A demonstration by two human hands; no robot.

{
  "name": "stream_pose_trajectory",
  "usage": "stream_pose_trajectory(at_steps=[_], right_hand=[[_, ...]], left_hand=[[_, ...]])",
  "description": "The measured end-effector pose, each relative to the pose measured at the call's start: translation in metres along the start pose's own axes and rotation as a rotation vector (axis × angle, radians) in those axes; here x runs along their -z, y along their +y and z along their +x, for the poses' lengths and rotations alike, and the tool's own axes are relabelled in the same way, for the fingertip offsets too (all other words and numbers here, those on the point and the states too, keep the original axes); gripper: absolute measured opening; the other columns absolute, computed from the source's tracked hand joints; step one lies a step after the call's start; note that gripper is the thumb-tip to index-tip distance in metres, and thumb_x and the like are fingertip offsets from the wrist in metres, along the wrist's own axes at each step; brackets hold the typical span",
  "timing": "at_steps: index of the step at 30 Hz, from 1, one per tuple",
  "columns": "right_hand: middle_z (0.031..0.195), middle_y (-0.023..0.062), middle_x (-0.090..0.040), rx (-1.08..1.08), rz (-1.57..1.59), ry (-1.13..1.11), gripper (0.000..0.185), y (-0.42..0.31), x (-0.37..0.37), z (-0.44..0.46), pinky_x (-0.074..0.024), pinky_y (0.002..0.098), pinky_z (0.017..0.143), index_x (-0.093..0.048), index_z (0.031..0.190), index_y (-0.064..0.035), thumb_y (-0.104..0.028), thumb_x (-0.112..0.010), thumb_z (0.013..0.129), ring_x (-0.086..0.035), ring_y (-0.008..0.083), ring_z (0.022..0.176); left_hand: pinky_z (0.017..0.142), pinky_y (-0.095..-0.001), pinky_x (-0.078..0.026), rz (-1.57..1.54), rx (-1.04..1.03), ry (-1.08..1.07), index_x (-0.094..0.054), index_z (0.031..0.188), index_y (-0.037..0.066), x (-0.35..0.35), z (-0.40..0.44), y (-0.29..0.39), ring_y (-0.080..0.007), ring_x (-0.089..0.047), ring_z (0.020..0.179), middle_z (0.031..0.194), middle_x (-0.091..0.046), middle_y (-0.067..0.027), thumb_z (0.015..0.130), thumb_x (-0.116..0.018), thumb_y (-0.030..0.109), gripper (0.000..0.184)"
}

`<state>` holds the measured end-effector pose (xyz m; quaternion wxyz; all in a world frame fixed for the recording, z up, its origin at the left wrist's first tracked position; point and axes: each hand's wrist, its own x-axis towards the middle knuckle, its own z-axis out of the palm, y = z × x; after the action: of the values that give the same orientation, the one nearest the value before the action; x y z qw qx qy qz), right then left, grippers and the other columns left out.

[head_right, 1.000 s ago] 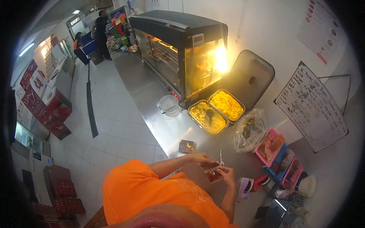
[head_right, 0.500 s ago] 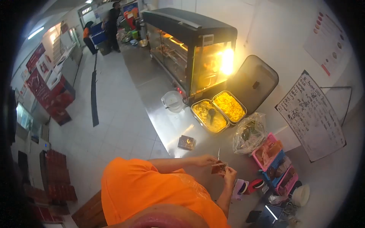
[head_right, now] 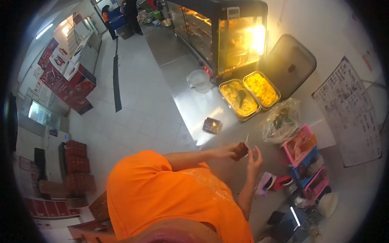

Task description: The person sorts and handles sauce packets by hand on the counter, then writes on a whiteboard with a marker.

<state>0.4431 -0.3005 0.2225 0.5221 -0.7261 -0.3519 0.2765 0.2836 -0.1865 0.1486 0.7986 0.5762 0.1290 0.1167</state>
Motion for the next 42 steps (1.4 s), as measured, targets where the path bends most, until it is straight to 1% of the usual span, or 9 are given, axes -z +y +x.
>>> stream_pose_trajectory(at_steps=[5,7,8,10,18,22,24,30,42], right_hand=[[0.103,0.0066,-0.073,-0.22,0.1,-0.3,0.032,0.007,-0.016,-0.003,-0.0503,0.029,0.086,-0.071,0.114,0.002,-0.025,-0.066,0.098,-0.065,0.0135,0.096],[0.081,0.0,-0.068,-0.122,0.05,-0.409,0.022,0.05,-0.033,0.001,-0.0461,0.0257,0.063,-0.073,0.099,0.0019,-0.02,-0.071,0.094,-0.059,0.0082,0.071],[0.098,0.0128,-0.074,-0.27,-0.009,-0.494,0.029,0.032,-0.038,0.001,-0.0527,0.0293,0.076,-0.071,0.109,0.0056,-0.02,-0.069,0.094,-0.068,0.0161,0.089],[0.094,0.0116,-0.074,-0.315,0.115,-0.379,0.031,0.072,-0.076,0.006,-0.0522,0.0282,0.071,-0.071,0.107,0.0063,-0.02,-0.072,0.091,-0.068,0.0148,0.085],[0.09,0.016,-0.075,-0.194,0.169,-0.052,0.028,0.115,-0.25,0.096,-0.0556,0.0388,0.076,-0.077,0.098,-0.0037,-0.028,-0.073,0.086,-0.072,0.0277,0.081],[0.095,0.0161,-0.074,-0.284,-0.279,-0.029,0.031,0.074,-0.251,0.095,-0.0551,0.0425,0.082,-0.075,0.099,-0.0074,-0.035,-0.074,0.085,-0.071,0.0343,0.092],[0.098,0.0159,-0.074,-0.321,-0.379,-0.004,0.033,0.073,-0.248,0.095,-0.0545,0.045,0.085,-0.073,0.099,-0.0085,-0.037,-0.075,0.083,-0.07,0.036,0.096],[0.116,0.0108,-0.069,-0.166,-0.73,0.108,0.029,0.103,-0.155,0.05,-0.0455,0.0452,0.101,-0.072,0.107,-0.0164,-0.026,-0.073,0.08,-0.062,0.0303,0.116],[0.105,0.0068,-0.068,0.078,-0.948,-0.049,0.02,0.107,-0.143,0.039,-0.0391,0.0471,0.106,-0.074,0.101,-0.0122,-0.02,-0.068,0.084,-0.055,0.0285,0.117]], left_hand=[[0.124,-0.0496,-0.008,0.854,-0.009,-0.127,-0.051,0.142,0.006,0.04,-0.026,-0.047,-0.035,-0.012,0.152,0.156,-0.036,-0.0159,0.093,-0.06,0.023,0.052],[0.09,-0.0395,-0.043,0.386,0.214,-0.04,-0.047,0.133,0.002,0.043,-0.042,-0.008,-0.0289,-0.051,0.112,0.133,-0.053,-0.0181,0.093,-0.062,0.014,0.045],[0.073,-0.0345,-0.06,0.16,0.307,0.038,-0.044,0.129,-0.001,0.044,-0.051,0.012,-0.0259,-0.07,0.092,0.121,-0.061,-0.0192,0.093,-0.062,0.01,0.042],[0.081,-0.0384,-0.057,0.089,0.385,0.358,-0.061,0.111,0.0,0.069,-0.063,0.007,-0.0265,-0.069,0.092,0.099,-0.068,-0.0088,0.087,-0.072,0.014,0.03],[0.083,-0.0384,-0.055,0.935,0.168,0.703,-0.062,0.119,0.003,0.193,-0.045,0.039,-0.031,-0.071,0.094,0.102,-0.073,-0.0158,0.088,-0.073,0.027,0.04],[0.103,-0.071,-0.029,1.579,0.336,0.568,-0.051,0.136,0.017,0.229,-0.038,0.009,-0.0287,-0.053,0.128,0.13,-0.061,-0.0114,0.082,-0.071,0.042,0.063],[0.105,-0.0727,-0.022,1.45,0.083,0.285,-0.049,0.137,0.014,0.245,-0.039,0.013,-0.0305,-0.056,0.123,0.127,-0.062,-0.0109,0.078,-0.074,0.049,0.072],[0.101,-0.0757,-0.023,1.381,0.439,-0.087,-0.052,0.126,0.006,0.247,-0.014,0.048,-0.0297,-0.06,0.114,0.118,-0.065,-0.0098,0.062,-0.084,0.06,0.091],[0.107,-0.0779,-0.017,1.49,0.226,0.092,-0.028,0.152,0.01,0.229,-0.036,0.038,-0.0319,-0.03,0.142,0.149,-0.04,-0.0106,0.061,-0.084,0.063,0.119]])
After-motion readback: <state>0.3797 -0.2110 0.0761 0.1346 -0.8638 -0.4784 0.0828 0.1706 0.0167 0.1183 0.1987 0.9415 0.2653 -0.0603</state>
